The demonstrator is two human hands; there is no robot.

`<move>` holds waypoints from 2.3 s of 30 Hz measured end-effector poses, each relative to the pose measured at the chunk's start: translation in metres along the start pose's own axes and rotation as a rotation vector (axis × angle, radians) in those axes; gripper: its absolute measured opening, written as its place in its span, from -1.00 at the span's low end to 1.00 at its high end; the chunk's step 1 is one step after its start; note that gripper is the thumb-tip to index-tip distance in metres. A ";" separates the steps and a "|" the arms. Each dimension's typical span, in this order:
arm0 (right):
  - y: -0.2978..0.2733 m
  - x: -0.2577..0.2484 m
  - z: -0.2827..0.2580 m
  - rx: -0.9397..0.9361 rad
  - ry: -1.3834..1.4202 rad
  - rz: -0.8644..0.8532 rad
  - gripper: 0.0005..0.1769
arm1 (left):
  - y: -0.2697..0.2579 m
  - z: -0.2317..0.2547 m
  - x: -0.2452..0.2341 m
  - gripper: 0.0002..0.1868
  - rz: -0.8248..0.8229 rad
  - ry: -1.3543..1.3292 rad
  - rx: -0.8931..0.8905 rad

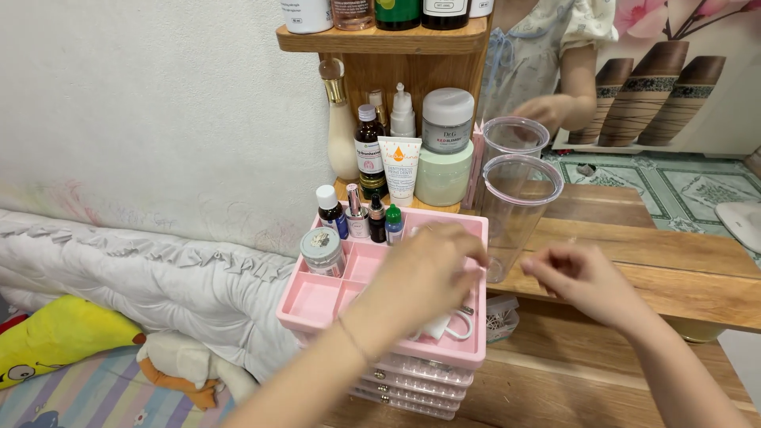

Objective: Organizes skincare products on a dresser, collects plastic trash into a bag, and arranges items on a low bedside table.

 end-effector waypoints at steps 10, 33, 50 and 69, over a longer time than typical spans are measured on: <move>-0.023 0.109 0.113 0.123 -0.179 -0.283 -0.13 | -0.070 0.081 0.170 -0.75 0.025 -0.470 0.064; -0.091 0.138 0.132 0.041 -0.847 -0.064 0.13 | -0.099 0.027 0.335 0.08 -0.602 -0.558 -0.740; -0.115 0.153 0.149 0.464 0.002 0.057 -0.10 | -0.275 -0.045 0.343 -0.66 -0.417 -0.903 -0.825; -0.234 0.226 0.155 0.917 0.519 0.335 -0.11 | -0.361 -0.044 0.265 -0.77 0.357 -0.797 -1.369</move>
Point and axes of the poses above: each hand's wrist, its own y-axis towards the middle knuckle, its own x-axis out of the palm, z = x × y, the point moved 2 cm from there along y, towards the middle knuckle, and after that the axes turned 4 degrees about y, right-handed, at the moved point
